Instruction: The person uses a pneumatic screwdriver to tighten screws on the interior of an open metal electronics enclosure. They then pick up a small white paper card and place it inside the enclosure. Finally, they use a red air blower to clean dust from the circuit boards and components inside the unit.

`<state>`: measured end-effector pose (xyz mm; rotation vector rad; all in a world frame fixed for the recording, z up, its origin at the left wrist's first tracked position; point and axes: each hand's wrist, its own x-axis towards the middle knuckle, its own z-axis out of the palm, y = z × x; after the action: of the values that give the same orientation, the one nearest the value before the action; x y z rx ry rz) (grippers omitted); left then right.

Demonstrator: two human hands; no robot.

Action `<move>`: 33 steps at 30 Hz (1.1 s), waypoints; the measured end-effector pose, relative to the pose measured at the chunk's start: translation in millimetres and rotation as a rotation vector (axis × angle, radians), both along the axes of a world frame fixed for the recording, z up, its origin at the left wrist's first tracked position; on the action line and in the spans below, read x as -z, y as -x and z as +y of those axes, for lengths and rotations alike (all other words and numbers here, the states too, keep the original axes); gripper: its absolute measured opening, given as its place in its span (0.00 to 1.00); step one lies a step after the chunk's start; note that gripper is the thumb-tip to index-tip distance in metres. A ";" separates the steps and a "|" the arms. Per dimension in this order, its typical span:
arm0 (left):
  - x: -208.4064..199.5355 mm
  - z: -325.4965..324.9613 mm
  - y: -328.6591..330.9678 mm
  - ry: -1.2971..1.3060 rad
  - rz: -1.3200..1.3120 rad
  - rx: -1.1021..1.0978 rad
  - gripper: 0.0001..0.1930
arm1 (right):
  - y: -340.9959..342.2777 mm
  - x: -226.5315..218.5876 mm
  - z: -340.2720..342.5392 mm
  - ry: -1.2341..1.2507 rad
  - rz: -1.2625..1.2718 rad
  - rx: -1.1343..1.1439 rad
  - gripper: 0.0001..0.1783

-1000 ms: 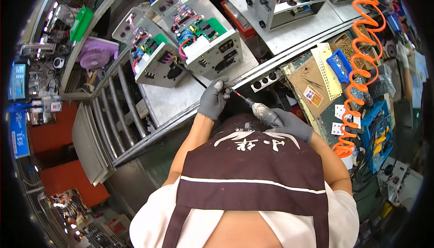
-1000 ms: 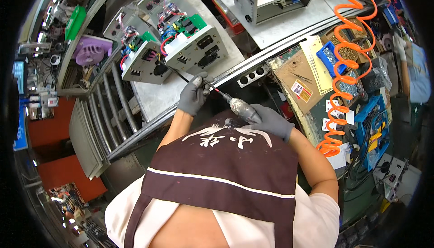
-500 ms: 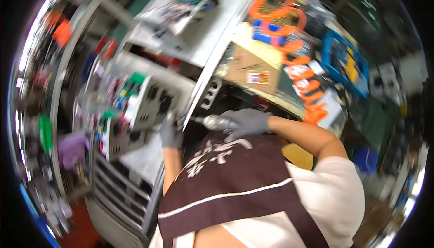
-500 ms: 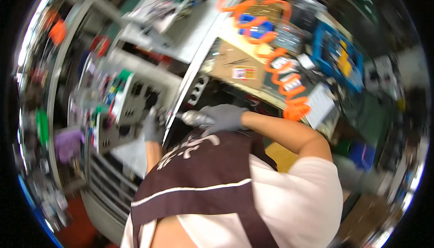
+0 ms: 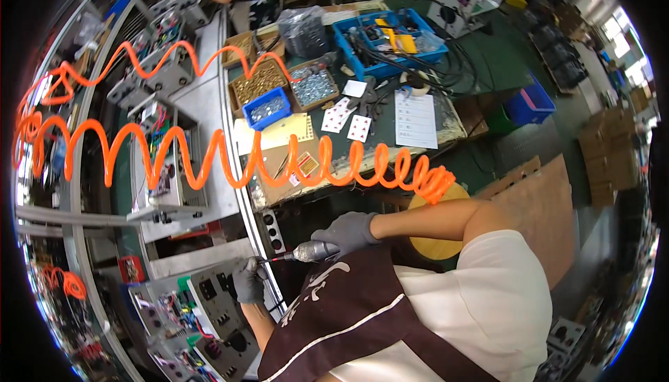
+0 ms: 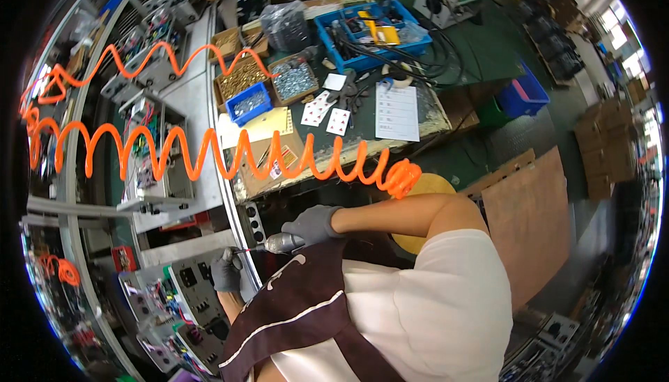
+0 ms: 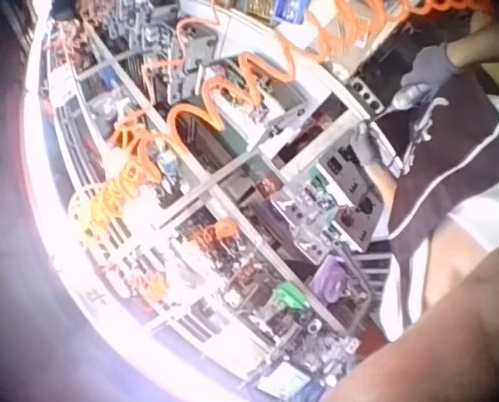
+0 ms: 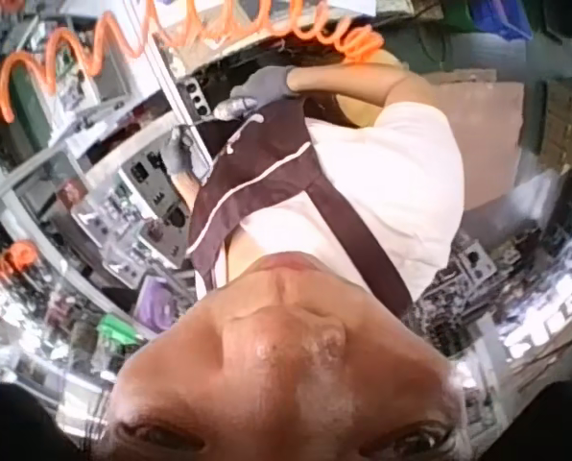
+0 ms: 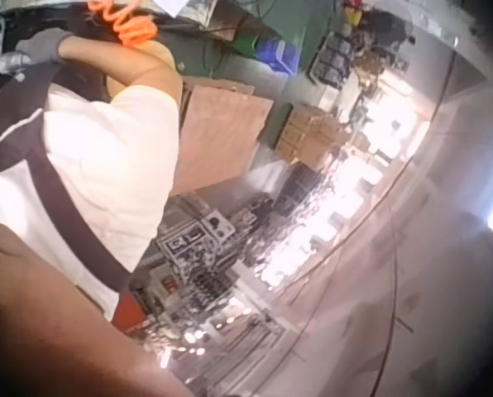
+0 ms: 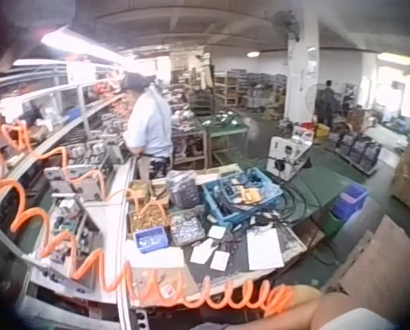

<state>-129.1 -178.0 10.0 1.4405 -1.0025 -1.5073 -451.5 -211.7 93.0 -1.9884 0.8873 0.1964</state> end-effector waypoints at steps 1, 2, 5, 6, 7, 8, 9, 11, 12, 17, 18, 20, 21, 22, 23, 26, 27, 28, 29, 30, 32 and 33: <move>10.6 -8.9 1.4 -0.092 0.193 -0.032 0.18 | 2.0 7.1 7.8 0.033 0.010 0.035 0.29; 19.9 -14.0 4.5 -0.104 0.394 -0.009 0.18 | 5.5 12.0 14.2 0.066 0.021 0.072 0.33; 27.6 -39.8 29.8 -0.156 0.582 0.071 0.16 | 16.1 21.5 40.9 0.037 -0.039 0.276 0.38; 28.0 -55.6 32.2 -0.151 0.476 0.236 0.17 | 19.5 25.5 53.6 0.032 -0.057 0.359 0.39; 27.0 -66.7 40.5 -0.166 0.451 0.274 0.17 | 21.5 36.4 67.3 0.147 -0.084 0.454 0.29; 26.2 -77.6 50.6 -0.181 0.427 0.310 0.18 | 23.5 53.2 76.8 0.177 -0.112 0.527 0.28; 17.9 -83.4 68.5 -0.163 0.346 0.293 0.17 | 25.1 61.1 83.9 0.207 -0.144 0.600 0.28; 21.2 -102.6 87.8 -0.197 0.367 0.300 0.15 | 35.3 59.2 97.2 0.065 -0.168 0.755 0.28; 34.1 -117.9 90.6 -0.253 0.468 0.325 0.14 | 40.7 50.6 100.8 -0.004 -0.184 0.825 0.29; 32.5 -174.5 186.3 -0.416 0.615 0.390 0.09 | 77.2 36.6 116.3 -0.068 -0.181 1.120 0.42; 38.7 -191.8 210.9 -0.432 0.670 0.494 0.08 | 85.0 49.9 124.5 -0.061 -0.231 1.182 0.45; 33.8 -224.1 275.3 -0.495 0.578 0.566 0.09 | 99.5 49.3 133.7 -0.127 -0.155 1.295 0.48; 31.7 -239.8 310.5 -0.517 0.418 0.545 0.08 | 105.4 57.9 140.1 -0.131 -0.186 1.345 0.50; 18.7 -247.1 352.0 -0.485 0.283 0.547 0.09 | 113.0 53.2 141.9 -0.172 -0.163 1.384 0.49; 24.2 -262.2 380.6 -0.431 0.292 0.643 0.10 | 117.8 52.1 145.1 -0.187 -0.186 1.438 0.49; 1.3 -268.1 488.8 -0.493 0.017 0.630 0.17 | 136.0 58.1 155.8 -0.238 -0.253 1.593 0.45; 23.9 -291.4 516.7 -0.520 0.067 0.616 0.19 | 140.1 57.9 158.5 -0.244 -0.252 1.641 0.44; 57.3 -317.5 540.7 -0.544 0.120 0.593 0.20 | 143.2 56.8 160.4 -0.249 -0.252 1.679 0.44; 80.7 -332.2 562.8 -0.536 0.139 0.548 0.21 | 146.9 49.8 161.3 -0.184 -0.276 1.729 0.43; 92.5 -339.1 582.7 -0.531 0.159 0.507 0.21 | 151.4 54.0 164.6 -0.210 -0.270 1.762 0.43; 86.2 -334.9 609.7 -0.520 0.081 0.415 0.17 | 156.9 61.7 171.5 -0.234 -0.251 1.835 0.43; 85.1 -332.9 609.0 -0.511 0.059 0.415 0.16 | 159.2 63.1 173.7 -0.222 -0.257 1.852 0.43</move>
<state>-738.1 -510.9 -75.1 1.5778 -0.9600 -2.2175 -610.7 -38.0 29.9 -0.3806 1.9678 -0.9223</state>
